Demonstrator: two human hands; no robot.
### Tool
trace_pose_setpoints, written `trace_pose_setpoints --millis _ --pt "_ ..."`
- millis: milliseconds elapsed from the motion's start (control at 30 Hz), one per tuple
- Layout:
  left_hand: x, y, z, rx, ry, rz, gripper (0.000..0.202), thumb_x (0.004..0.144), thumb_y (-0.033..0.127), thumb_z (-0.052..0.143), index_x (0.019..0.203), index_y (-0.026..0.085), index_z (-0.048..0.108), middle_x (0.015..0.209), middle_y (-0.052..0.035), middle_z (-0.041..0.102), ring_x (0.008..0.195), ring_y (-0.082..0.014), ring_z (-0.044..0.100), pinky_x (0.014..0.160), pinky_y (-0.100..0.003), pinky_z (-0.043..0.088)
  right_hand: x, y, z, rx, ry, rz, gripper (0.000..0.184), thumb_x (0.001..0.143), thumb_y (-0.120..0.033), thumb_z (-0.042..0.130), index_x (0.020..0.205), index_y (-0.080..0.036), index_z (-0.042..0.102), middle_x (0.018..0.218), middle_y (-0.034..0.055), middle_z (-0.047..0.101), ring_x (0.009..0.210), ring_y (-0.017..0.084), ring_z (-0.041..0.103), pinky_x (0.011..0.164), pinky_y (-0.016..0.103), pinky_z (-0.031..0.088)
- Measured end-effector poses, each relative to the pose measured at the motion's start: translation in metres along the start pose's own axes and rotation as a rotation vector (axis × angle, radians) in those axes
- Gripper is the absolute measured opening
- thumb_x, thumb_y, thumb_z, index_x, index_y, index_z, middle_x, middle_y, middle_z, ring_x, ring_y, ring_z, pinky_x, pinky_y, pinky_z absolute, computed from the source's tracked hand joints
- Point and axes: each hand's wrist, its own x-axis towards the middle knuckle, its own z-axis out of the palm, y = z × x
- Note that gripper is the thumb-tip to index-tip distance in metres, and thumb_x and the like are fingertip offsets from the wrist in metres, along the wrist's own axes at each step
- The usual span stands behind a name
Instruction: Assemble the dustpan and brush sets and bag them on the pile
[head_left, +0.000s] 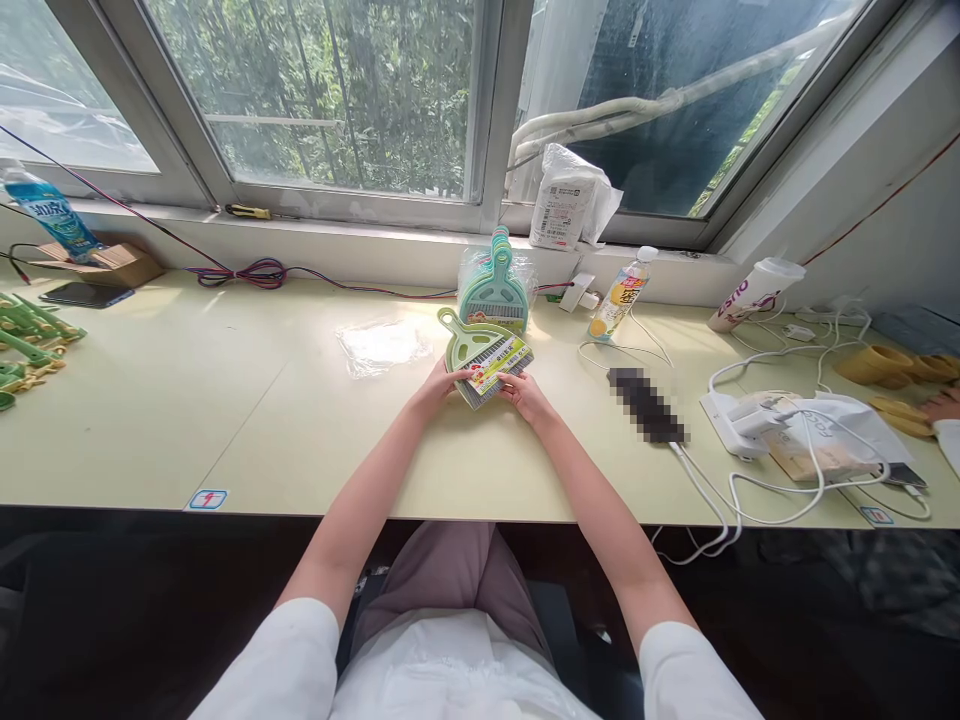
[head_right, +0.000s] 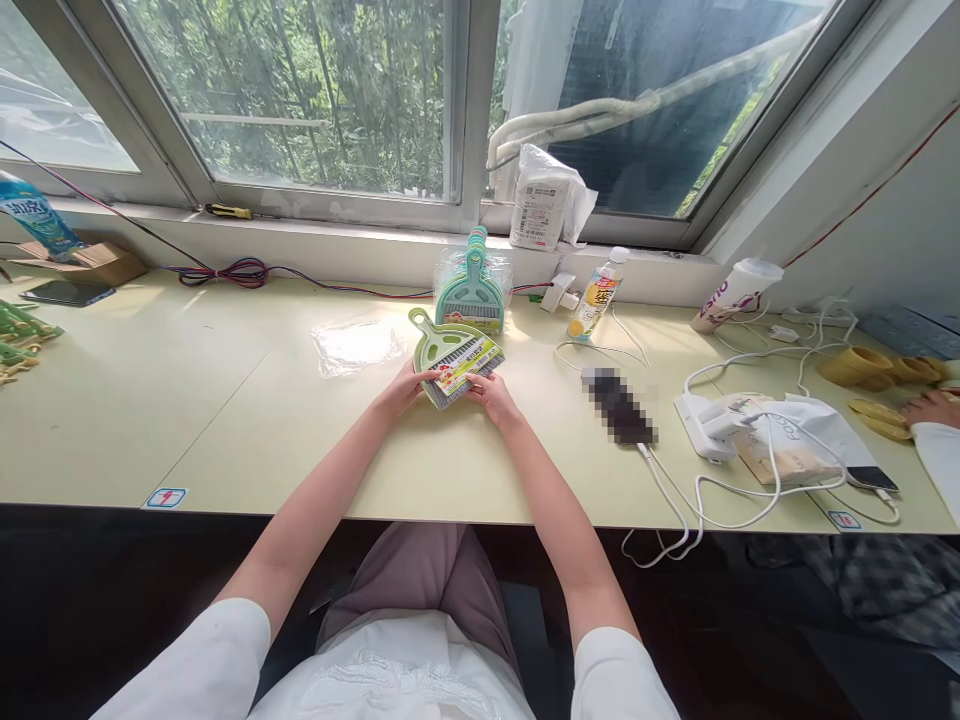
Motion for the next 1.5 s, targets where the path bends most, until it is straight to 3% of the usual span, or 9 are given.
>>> trace_pose_setpoints --millis 267,400,533,700,767,900,1133,1267,1500 --pt "0.001 -0.005 -0.006 0.011 0.043 -0.032 0.069 0.066 0.024 0.072 0.130 0.019 0.046 0.125 -0.0107 0.058 0.113 -0.0292 0.056 0.093 -0.043 0.049 0.001 0.001 -0.002 -0.010 -0.048 0.002 0.024 0.072 -0.011 0.067 0.096 -0.013 0.061 0.097 0.0071 0.071 0.081 0.016 0.069 0.072 0.026 0.059" --pt "0.006 -0.007 -0.006 0.022 0.064 -0.071 0.056 0.081 0.046 0.057 0.130 0.020 0.047 0.124 -0.0105 0.058 0.111 -0.0281 0.057 0.090 -0.042 0.050 0.002 0.002 -0.003 -0.020 -0.047 -0.018 0.023 0.071 -0.012 0.068 0.094 -0.012 0.063 0.096 0.0072 0.071 0.082 0.017 0.069 0.073 0.027 0.059" --pt "0.015 -0.008 -0.017 0.231 0.361 0.028 0.055 0.093 0.053 0.028 0.139 0.023 0.034 0.131 -0.0097 0.053 0.120 -0.0248 0.051 0.094 -0.042 0.047 0.002 0.001 -0.004 -0.039 -0.031 -0.054 0.023 0.070 -0.014 0.069 0.093 -0.012 0.064 0.096 0.0078 0.071 0.081 0.017 0.069 0.073 0.027 0.058" --pt "0.014 -0.010 -0.052 0.994 0.844 0.248 0.058 0.086 0.023 0.045 0.141 0.014 0.028 0.150 -0.0140 0.025 0.142 -0.0257 0.012 0.116 -0.044 0.016 0.001 -0.001 -0.006 -0.044 -0.006 -0.091 0.022 0.071 -0.016 0.069 0.091 -0.012 0.065 0.098 0.0076 0.071 0.082 0.017 0.069 0.072 0.025 0.057" --pt "0.013 -0.011 -0.061 1.203 0.796 0.171 0.062 0.082 0.019 0.048 0.140 0.008 0.030 0.151 -0.0167 0.021 0.143 -0.0292 0.006 0.116 -0.046 0.011 0.002 -0.002 -0.007 -0.038 -0.004 -0.107 0.023 0.071 -0.016 0.070 0.092 -0.012 0.064 0.098 0.0073 0.071 0.082 0.016 0.068 0.070 0.025 0.057" --pt "0.011 -0.013 -0.062 1.388 0.665 0.007 0.057 0.084 0.021 0.044 0.138 0.005 0.035 0.135 -0.0208 0.042 0.131 -0.0323 0.033 0.113 -0.047 0.019 0.004 -0.002 -0.010 -0.036 0.012 -0.121 0.021 0.071 -0.016 0.069 0.092 -0.012 0.064 0.097 0.0069 0.071 0.081 0.016 0.068 0.070 0.024 0.058" --pt "0.005 -0.005 -0.060 1.616 0.812 0.032 0.036 0.088 0.031 0.042 0.115 0.014 0.059 0.097 -0.0144 0.061 0.114 -0.0322 0.047 0.111 -0.058 0.008 0.007 -0.002 -0.016 -0.005 0.045 -0.121 0.021 0.070 -0.015 0.070 0.091 -0.012 0.065 0.094 0.0057 0.071 0.081 0.015 0.068 0.071 0.023 0.058" --pt "0.003 -0.004 -0.063 1.604 0.829 0.102 0.040 0.080 0.020 0.051 0.119 0.016 0.058 0.125 -0.0156 0.053 0.129 -0.0340 0.034 0.112 -0.060 0.000 0.008 -0.002 -0.018 -0.009 0.051 -0.114 0.020 0.071 -0.015 0.070 0.090 -0.013 0.065 0.095 0.0056 0.071 0.081 0.015 0.068 0.073 0.024 0.057" --pt "0.006 -0.008 -0.064 1.333 0.261 0.120 0.055 0.077 0.003 0.035 0.119 0.026 0.063 0.137 -0.0027 0.050 0.133 -0.0237 0.036 0.111 -0.045 0.025 0.006 -0.003 -0.016 -0.041 0.068 -0.085 0.020 0.071 -0.015 0.069 0.090 -0.013 0.063 0.097 0.0067 0.071 0.082 0.015 0.068 0.073 0.024 0.057"
